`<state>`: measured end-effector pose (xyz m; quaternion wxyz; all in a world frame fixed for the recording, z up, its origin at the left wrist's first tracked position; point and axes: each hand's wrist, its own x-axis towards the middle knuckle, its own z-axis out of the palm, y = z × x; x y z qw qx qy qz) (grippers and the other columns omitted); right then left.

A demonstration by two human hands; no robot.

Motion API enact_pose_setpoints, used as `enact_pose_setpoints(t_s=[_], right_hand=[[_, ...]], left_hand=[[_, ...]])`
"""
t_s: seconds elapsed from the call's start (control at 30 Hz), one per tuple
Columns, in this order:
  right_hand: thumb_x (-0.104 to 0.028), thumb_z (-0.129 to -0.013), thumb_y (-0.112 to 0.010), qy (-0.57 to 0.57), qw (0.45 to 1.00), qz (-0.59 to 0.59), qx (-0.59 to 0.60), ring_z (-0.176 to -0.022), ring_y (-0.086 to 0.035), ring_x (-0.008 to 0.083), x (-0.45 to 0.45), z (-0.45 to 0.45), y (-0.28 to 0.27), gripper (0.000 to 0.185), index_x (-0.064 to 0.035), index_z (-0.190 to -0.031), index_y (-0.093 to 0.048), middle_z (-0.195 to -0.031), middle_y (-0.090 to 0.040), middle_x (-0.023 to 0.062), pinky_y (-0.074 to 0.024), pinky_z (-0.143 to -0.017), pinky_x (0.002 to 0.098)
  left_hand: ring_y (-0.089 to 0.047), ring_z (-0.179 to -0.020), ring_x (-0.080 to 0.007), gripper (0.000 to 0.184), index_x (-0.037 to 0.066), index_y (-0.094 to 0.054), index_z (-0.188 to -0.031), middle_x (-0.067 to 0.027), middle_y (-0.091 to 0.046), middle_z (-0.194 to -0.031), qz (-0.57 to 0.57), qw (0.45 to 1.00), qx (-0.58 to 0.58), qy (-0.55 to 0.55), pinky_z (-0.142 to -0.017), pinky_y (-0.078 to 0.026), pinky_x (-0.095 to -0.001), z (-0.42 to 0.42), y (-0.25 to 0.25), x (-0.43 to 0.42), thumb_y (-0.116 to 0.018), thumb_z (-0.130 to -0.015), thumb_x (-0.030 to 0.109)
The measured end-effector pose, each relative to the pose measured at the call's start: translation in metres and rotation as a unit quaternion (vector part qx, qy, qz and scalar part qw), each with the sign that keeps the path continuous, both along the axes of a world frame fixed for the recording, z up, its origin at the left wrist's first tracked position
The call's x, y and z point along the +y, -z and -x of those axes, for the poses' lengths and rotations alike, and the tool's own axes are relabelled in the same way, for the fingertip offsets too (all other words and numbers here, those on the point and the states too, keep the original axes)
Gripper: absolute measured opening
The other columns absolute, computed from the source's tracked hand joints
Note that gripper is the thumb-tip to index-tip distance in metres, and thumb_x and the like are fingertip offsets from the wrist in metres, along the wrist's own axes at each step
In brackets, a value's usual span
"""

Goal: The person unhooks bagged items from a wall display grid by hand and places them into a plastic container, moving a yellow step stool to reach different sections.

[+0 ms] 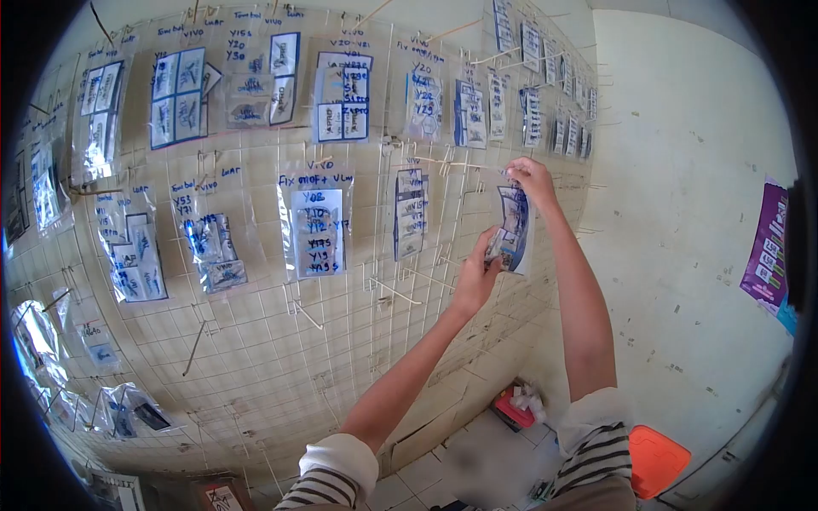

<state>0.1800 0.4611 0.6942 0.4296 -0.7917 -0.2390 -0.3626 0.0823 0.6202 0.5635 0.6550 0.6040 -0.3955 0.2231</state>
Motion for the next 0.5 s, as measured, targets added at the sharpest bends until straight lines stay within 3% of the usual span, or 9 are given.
enact_pose_setpoints(t_s=[0.13, 0.27, 0.33, 0.5], right_hand=[[-0.006, -0.076, -0.053, -0.025, 0.992, -0.074, -0.096, -0.073, -0.056, 0.0117, 0.006, -0.004, 0.0, 0.011, -0.0001, -0.085, -0.056, -0.078, -0.06, 0.0059, -0.0419, -0.067, 0.0225], [-0.006, -0.077, -0.052, -0.015, 0.993, -0.098, -0.068, -0.075, -0.055, 0.0118, 0.003, 0.007, 0.0, 0.012, -0.0004, -0.087, -0.055, -0.081, -0.059, 0.006, -0.0418, -0.07, 0.0239], [-0.006, -0.078, -0.051, -0.079, 0.985, -0.132, -0.083, -0.076, -0.055, 0.0111, 0.005, 0.022, 0.004, 0.013, -0.0008, -0.09, -0.055, -0.081, -0.059, 0.0047, -0.0411, -0.071, 0.024], [-0.007, -0.078, -0.053, 0.01, 0.991, -0.084, -0.104, -0.077, -0.054, 0.011, -0.01, 0.102, 0.026, 0.018, -0.0015, -0.094, -0.056, -0.083, -0.059, 0.0048, -0.0405, -0.07, 0.023]], left_hand=[[-0.051, -0.079, -0.0102, 0.049, 0.007, -0.032, -0.121, -0.009, -0.053, -0.094, 0.02, 0.999, -0.002, 0.037, -0.068, -0.044, -0.0228, -0.006, -0.002, -0.003, -0.046, -0.077, -0.008], [-0.052, -0.082, -0.0108, 0.05, 0.008, -0.032, -0.122, -0.0082, -0.053, -0.096, 0.016, 0.999, 0.024, 0.032, -0.07, -0.044, -0.0226, -0.01, 0.008, -0.001, -0.046, -0.077, -0.008], [-0.052, -0.082, -0.0114, 0.05, 0.008, -0.032, -0.121, -0.007, -0.053, -0.096, 0.034, 0.999, 0.034, 0.025, -0.071, -0.045, -0.0228, -0.002, 0.011, 0.003, -0.047, -0.077, -0.008], [-0.051, -0.078, -0.0093, 0.046, 0.006, -0.033, -0.119, -0.0062, -0.052, -0.092, 0.136, 0.987, 0.069, 0.059, -0.065, -0.043, -0.021, 0.049, 0.028, -0.004, -0.048, -0.078, -0.006]])
